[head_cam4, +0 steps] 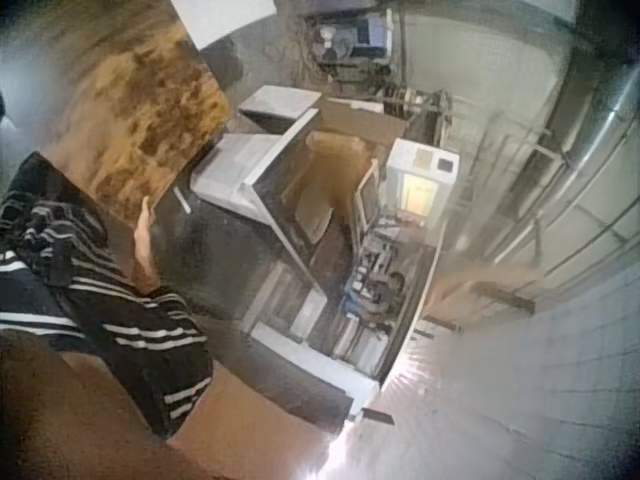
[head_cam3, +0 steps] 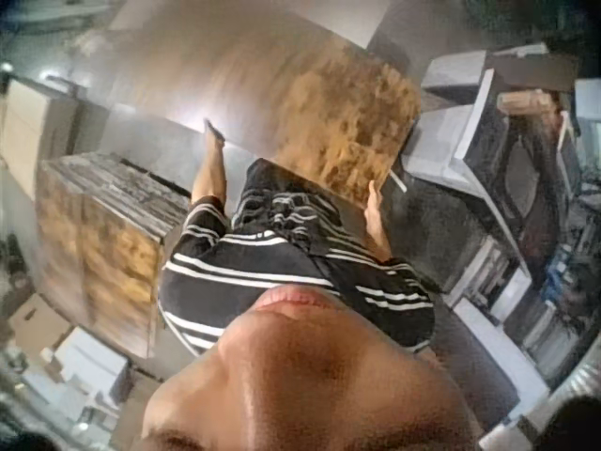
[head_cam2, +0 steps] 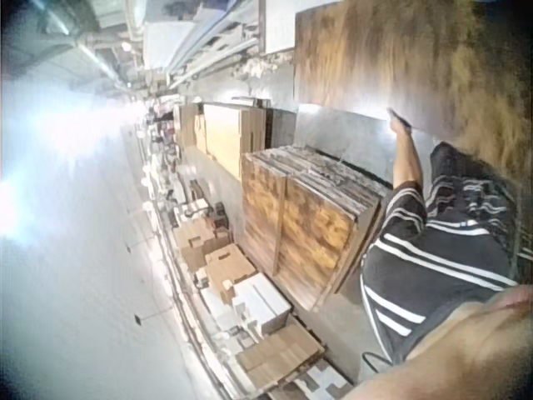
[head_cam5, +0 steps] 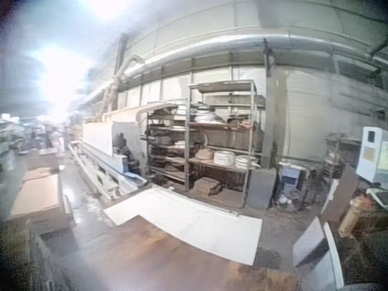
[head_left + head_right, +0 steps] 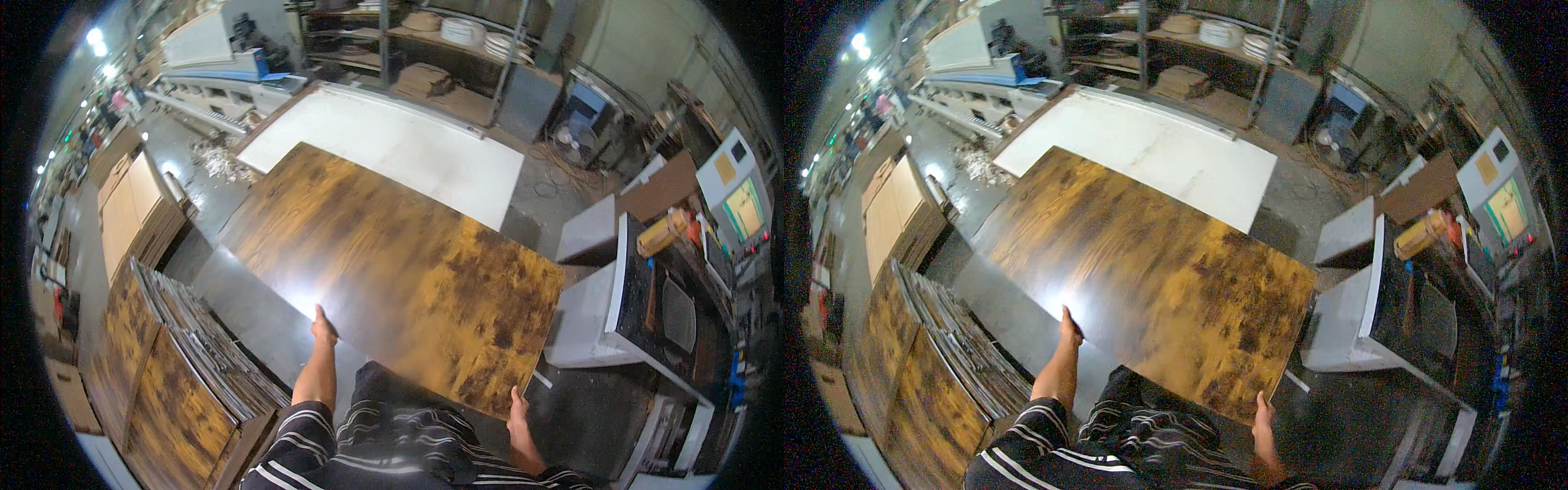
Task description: The person repeatedly picks up large wood-patterned panels from a conveyor and stacks them on the floor. The person handles the panels by hand, placing them one by one to form a growing pile.
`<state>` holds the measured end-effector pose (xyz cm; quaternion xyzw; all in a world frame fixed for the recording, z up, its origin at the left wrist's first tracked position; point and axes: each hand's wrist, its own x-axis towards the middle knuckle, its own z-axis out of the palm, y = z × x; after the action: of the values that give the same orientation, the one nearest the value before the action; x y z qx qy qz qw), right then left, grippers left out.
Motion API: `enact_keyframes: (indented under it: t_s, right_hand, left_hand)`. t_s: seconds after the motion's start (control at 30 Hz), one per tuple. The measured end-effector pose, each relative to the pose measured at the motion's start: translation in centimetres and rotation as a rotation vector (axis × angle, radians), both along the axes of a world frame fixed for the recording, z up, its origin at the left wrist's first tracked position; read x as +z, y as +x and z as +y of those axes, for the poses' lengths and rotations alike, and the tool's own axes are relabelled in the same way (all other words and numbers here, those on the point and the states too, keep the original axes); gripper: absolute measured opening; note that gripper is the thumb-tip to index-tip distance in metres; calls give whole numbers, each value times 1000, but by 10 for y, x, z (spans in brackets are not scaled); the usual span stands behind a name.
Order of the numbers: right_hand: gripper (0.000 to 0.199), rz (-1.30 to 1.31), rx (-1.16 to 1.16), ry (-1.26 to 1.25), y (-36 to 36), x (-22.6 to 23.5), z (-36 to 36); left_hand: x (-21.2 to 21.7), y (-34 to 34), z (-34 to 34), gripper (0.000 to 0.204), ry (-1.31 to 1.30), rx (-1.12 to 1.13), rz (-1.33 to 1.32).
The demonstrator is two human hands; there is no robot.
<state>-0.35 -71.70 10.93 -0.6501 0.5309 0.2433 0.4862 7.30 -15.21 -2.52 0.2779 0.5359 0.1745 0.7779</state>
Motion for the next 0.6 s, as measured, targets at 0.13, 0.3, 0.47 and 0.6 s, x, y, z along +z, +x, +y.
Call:
enact_keyframes:
  t_s: [0.13,0.3,0.47,0.6]
  right_hand:
    - [91,-28,-43,-64,-24,-51,-35]
    - [58,-435,109,-430,-22,-135,-44]
    - [78,-298,-262,-286,101,-120,-79]
    - [67,-393,-547,-441,201,-98,-60]
  left_hand:
    - [19,-2,12,83,207,73,100]
    - [27,14,27,95,257,91,396]
    - [14,12,34,86,318,22,540]
    - [8,27,41,84,237,-9,696]
